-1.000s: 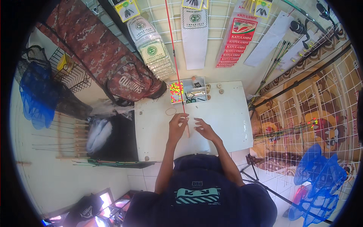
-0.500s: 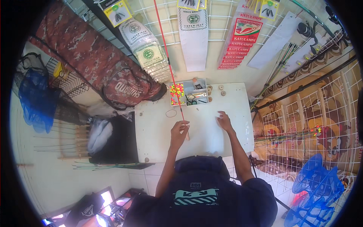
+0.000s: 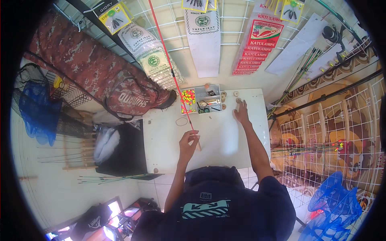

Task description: Assemble fishing rod components including a float and line.

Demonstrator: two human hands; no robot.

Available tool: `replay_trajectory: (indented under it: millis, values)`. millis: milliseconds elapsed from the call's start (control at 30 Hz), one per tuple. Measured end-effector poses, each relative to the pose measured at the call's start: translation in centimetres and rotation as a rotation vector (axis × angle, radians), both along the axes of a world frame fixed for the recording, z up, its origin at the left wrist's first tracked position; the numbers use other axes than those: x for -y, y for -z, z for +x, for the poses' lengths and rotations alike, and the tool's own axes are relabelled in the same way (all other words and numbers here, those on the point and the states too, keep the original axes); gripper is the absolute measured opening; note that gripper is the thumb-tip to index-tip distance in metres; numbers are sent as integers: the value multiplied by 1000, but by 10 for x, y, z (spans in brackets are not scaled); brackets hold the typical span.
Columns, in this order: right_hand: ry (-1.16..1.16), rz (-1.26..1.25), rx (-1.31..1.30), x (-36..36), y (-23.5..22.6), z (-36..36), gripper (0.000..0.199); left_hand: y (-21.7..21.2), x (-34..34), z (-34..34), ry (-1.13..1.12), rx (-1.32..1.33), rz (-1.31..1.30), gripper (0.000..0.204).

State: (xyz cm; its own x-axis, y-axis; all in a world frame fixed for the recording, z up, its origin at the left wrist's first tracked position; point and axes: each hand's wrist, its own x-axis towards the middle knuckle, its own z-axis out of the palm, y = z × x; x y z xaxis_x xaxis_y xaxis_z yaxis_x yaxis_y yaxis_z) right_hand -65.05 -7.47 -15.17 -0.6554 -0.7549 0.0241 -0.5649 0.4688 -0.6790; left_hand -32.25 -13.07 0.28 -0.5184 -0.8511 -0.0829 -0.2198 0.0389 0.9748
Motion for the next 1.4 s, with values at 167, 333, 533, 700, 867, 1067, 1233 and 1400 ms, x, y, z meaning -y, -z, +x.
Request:
replay_trajectory:
  millis: [167, 333, 533, 700, 867, 1067, 1233, 1400]
  values:
    - [-42, 135, -49, 2, -3, -1, 66, -7, 3, 5, 8, 15, -10, 27]
    - [-29, 80, -74, -2, -8, 4, 59, -13, 2, 11, -2, 40, -9, 35]
    - [-14, 80, -254, -9, -18, 27, 51, -15, -4, 20, 2, 32, 7, 40]
    - [-19, 133, -224, -22, -27, 44, 28, -17, -9, 30, -14, 28, 49, 43]
    - [144, -4, -55, -43, -29, 82, 28, -24, -15, 38, -56, -11, 22, 43]
    - [95, -311, 555, -57, -73, 108, 35, -48, -31, 28, -224, -137, -73, 32]
    - [-170, -642, 944, -57, -180, 152, 32, -75, -38, 20, -82, -232, -154, 33]
    - [-322, -738, 833, -65, -233, 173, 39, -100, -40, 4, 167, -279, -120, 38]
